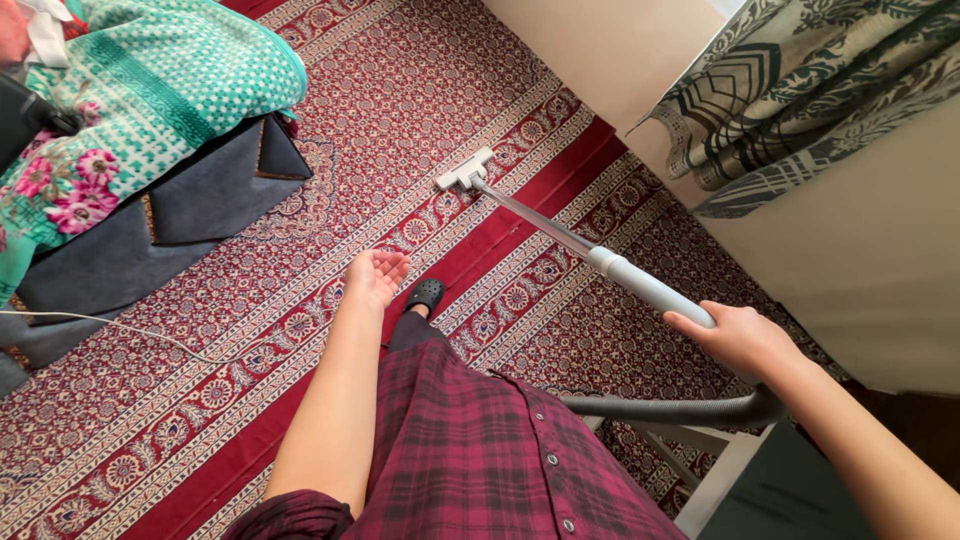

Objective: The person vacuums a patterned rug using a canister vacuum cleaner, moving the floor head across the surface and later pulling the vacuum unit along.

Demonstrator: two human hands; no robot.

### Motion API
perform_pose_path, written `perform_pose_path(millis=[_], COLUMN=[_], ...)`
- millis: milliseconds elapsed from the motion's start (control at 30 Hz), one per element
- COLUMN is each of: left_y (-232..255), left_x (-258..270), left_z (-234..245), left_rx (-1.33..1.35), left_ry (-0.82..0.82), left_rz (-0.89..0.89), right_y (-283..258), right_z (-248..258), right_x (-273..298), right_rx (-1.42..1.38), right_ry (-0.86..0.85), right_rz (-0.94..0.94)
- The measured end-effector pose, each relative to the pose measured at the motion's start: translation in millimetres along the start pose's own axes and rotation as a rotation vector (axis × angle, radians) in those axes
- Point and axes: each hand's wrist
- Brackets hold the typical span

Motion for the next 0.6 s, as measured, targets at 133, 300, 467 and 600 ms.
perform_pose_path(millis=[133,300,467,600], left_y=[-6,-14,-15,-14], left_x=[-1,0,1,1], left_z=[-7,-11,-9,-8], left_rx=[0.003,-0.009,-0.008,-0.038], left_ry=[0.003,-0.006,-0.002,0.0], left_rz=[0.003,-0.003,0.013,0.02], right_y=[-2,0,6,7], right_z=[4,6,3,7], right_x=[21,46,63,79], right_rx=[-0.028,-0.05,-0.023,-0.037], right_ry=[-0.06,-0.112,-0.122,-0.153], right_rz=[-0.068,-0.1,-0.103,-0.139])
Point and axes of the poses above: each hand's wrist, its own x-axis away from the middle knuckle, its own z-axis out of the back of the hand, y = z × x, and after that the axes turned 7 degrees about -y, right-handed
